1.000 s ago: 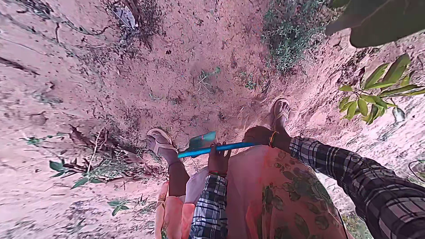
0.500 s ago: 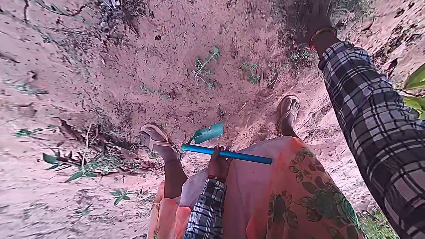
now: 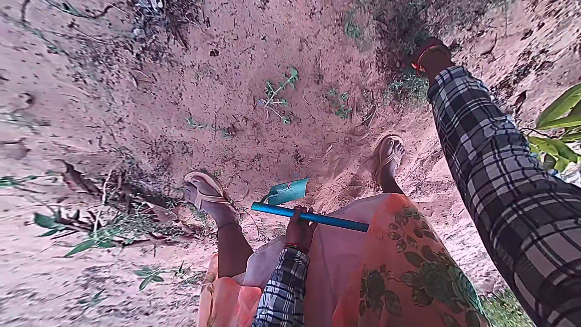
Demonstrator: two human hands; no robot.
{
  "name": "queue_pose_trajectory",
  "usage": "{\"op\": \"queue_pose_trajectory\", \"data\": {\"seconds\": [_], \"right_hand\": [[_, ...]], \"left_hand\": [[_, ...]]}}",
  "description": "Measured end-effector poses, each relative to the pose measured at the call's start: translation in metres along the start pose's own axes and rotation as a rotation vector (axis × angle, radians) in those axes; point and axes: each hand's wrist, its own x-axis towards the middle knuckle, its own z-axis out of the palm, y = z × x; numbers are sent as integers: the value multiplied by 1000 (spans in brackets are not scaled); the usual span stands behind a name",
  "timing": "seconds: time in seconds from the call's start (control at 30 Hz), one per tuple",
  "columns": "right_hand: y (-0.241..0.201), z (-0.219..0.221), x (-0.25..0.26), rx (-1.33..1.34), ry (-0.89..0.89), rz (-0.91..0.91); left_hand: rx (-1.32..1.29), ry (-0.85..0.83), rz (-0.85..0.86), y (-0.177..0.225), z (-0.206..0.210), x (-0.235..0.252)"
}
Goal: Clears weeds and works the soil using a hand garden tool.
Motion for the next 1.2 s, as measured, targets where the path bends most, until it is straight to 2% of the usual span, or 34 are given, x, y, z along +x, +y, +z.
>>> {"op": "queue_pose_trajectory", "data": {"seconds": [0.13, 0.23, 0.4, 0.53, 0.57, 0.63, 0.77, 0.83, 0.93, 1.03, 1.13, 1.2], "right_hand": [[-5, 3, -4, -110, 12, -28], [-7, 5, -4, -98, 26, -67], [-11, 1, -25, -58, 39, -30], [-9, 22, -30, -114, -101, -160], [-6, 47, -45, -73, -192, -195], [16, 107, -116, -8, -368, -224], [15, 194, -245, 152, -454, -287], [6, 206, -272, 156, -435, -302], [-24, 190, -272, 60, -378, -361], [-67, 160, -246, -29, -241, -389], [-105, 133, -206, 116, -110, -223], [-120, 124, -182, 239, -91, -109]], "left_hand": [[-20, 8, -2, 6, 1, -6], [-17, 3, -4, 13, 1, -11], [12, -10, -2, 25, 2, -20], [44, -14, 21, 37, 4, -19], [62, -13, 28, 40, 3, -18], [98, 4, 6, 34, 2, -28], [105, 40, 32, 44, 17, -41], [94, 30, 40, 48, 23, -48], [101, -10, 20, 58, 28, -60], [111, -53, 16, 71, 25, -66], [96, -75, 24, 77, 24, -68], [94, -71, 33, 79, 22, -68]]}}
